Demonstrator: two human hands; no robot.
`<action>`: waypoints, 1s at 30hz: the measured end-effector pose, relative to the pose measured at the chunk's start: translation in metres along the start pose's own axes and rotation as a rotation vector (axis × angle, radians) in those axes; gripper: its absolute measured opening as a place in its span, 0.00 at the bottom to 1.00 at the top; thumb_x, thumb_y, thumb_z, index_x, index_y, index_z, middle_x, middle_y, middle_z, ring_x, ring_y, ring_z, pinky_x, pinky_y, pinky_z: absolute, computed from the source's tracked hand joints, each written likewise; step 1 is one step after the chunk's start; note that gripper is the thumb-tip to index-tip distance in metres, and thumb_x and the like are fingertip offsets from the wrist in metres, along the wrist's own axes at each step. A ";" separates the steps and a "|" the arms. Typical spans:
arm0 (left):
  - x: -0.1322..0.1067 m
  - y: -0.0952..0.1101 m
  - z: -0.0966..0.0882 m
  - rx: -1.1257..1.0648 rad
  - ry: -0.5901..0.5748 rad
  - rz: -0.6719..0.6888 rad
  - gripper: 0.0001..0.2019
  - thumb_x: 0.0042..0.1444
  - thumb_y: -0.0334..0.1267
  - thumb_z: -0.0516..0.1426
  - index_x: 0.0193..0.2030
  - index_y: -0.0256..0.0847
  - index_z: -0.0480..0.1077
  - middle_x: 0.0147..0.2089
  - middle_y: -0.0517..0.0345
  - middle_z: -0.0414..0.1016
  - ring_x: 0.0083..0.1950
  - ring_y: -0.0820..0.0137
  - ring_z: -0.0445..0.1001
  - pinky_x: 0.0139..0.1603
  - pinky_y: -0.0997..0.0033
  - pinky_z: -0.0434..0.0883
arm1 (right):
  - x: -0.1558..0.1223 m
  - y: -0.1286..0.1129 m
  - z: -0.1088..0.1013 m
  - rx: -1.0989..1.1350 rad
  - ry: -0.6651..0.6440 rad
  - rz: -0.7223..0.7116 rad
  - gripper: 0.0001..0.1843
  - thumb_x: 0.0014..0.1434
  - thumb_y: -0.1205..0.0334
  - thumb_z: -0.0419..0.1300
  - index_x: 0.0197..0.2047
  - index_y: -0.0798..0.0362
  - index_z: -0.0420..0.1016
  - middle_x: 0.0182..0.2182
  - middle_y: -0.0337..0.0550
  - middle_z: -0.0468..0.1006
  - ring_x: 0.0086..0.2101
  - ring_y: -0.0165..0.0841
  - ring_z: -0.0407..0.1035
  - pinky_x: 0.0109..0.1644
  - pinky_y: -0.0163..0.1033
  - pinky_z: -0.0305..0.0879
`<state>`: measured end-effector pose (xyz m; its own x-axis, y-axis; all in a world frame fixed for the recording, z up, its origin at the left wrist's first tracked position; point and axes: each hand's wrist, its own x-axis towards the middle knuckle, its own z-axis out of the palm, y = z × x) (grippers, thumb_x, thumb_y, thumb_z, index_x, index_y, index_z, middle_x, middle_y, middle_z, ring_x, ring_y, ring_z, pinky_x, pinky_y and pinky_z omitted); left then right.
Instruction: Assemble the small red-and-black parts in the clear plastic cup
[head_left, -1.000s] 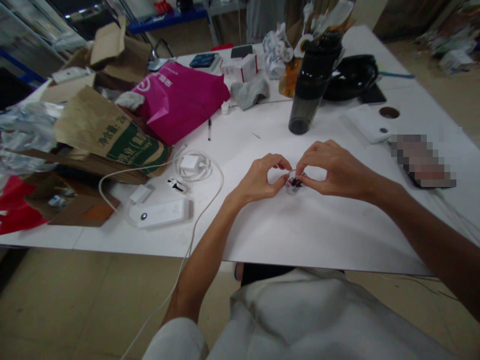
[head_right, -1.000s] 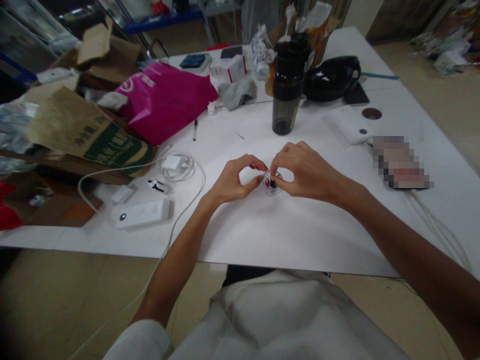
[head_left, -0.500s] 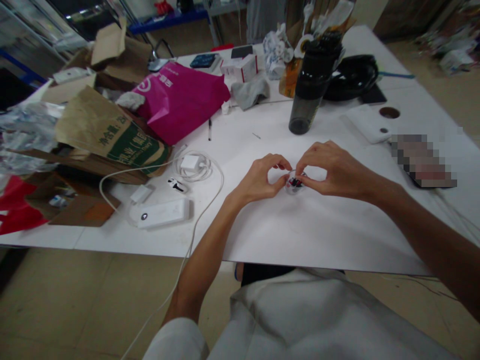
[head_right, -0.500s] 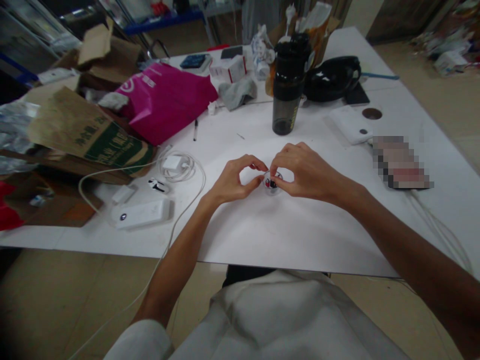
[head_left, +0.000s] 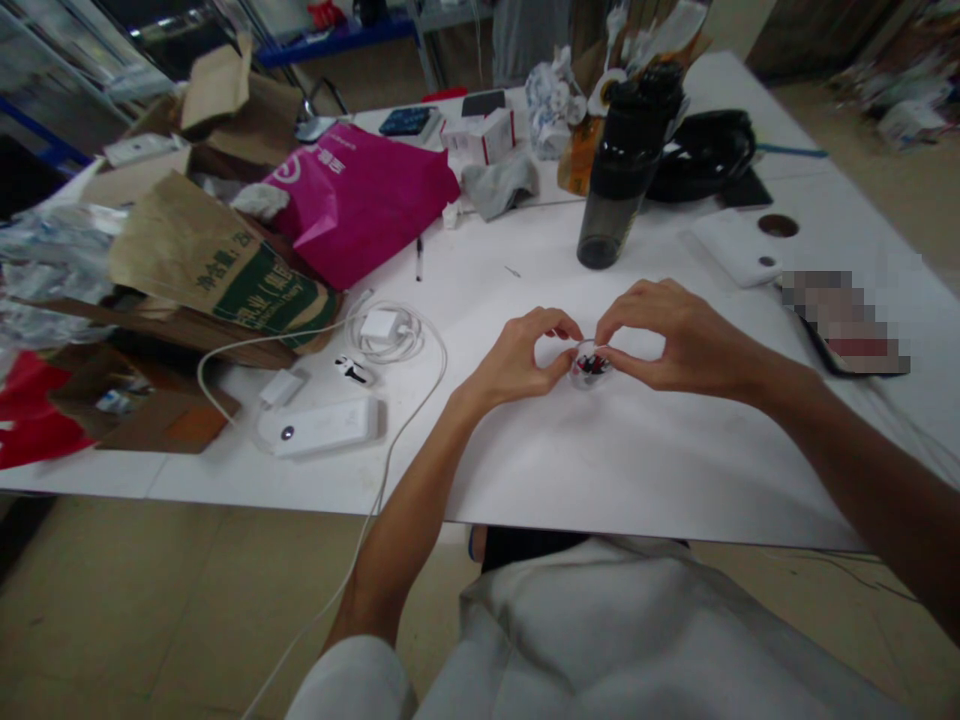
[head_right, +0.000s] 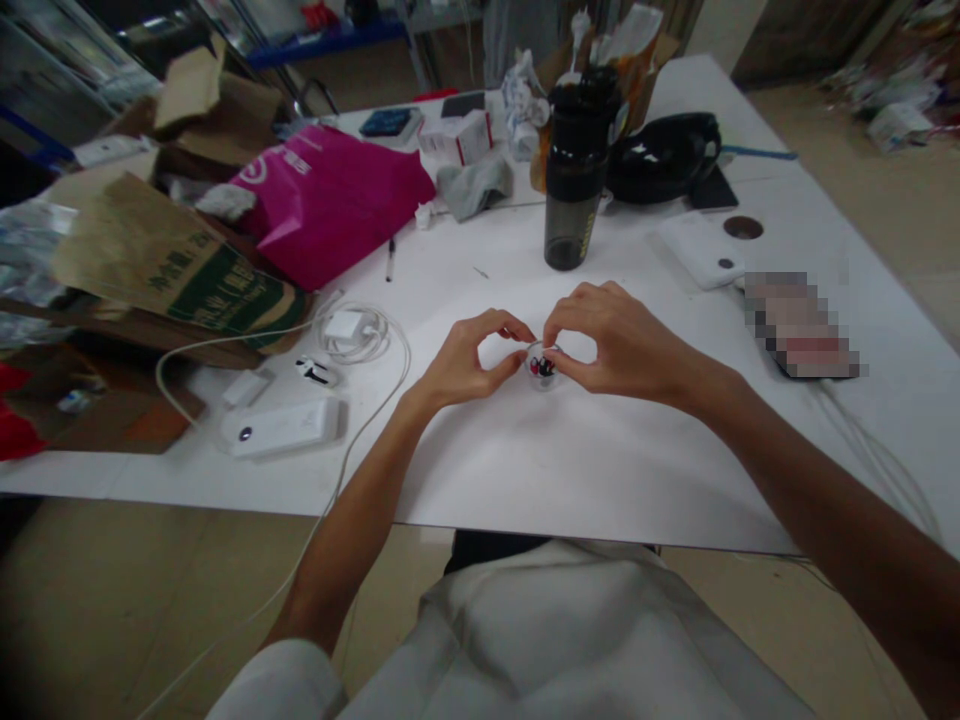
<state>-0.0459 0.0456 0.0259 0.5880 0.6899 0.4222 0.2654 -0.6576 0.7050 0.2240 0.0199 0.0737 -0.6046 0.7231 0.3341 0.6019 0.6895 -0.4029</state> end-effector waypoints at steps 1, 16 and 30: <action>0.000 0.000 0.000 0.001 -0.002 0.001 0.06 0.68 0.37 0.64 0.51 0.45 0.79 0.49 0.52 0.87 0.51 0.59 0.83 0.59 0.52 0.80 | 0.000 0.000 -0.001 0.000 0.001 0.002 0.04 0.70 0.55 0.69 0.46 0.40 0.85 0.43 0.42 0.91 0.48 0.51 0.80 0.56 0.57 0.67; 0.000 -0.001 0.000 -0.011 0.010 -0.002 0.07 0.68 0.38 0.64 0.51 0.45 0.79 0.50 0.51 0.88 0.51 0.59 0.83 0.59 0.51 0.79 | -0.012 0.005 -0.006 0.012 -0.005 -0.020 0.03 0.66 0.57 0.71 0.44 0.41 0.87 0.52 0.46 0.88 0.49 0.51 0.80 0.56 0.59 0.70; -0.001 -0.003 0.001 0.004 0.002 0.019 0.06 0.70 0.39 0.64 0.52 0.45 0.80 0.50 0.53 0.88 0.51 0.61 0.82 0.58 0.54 0.79 | -0.015 0.006 0.001 0.017 0.000 -0.061 0.04 0.68 0.60 0.70 0.42 0.44 0.89 0.51 0.47 0.87 0.47 0.47 0.80 0.55 0.56 0.71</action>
<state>-0.0463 0.0470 0.0225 0.5914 0.6778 0.4370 0.2574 -0.6722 0.6942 0.2361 0.0135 0.0654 -0.6400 0.6796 0.3585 0.5547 0.7316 -0.3964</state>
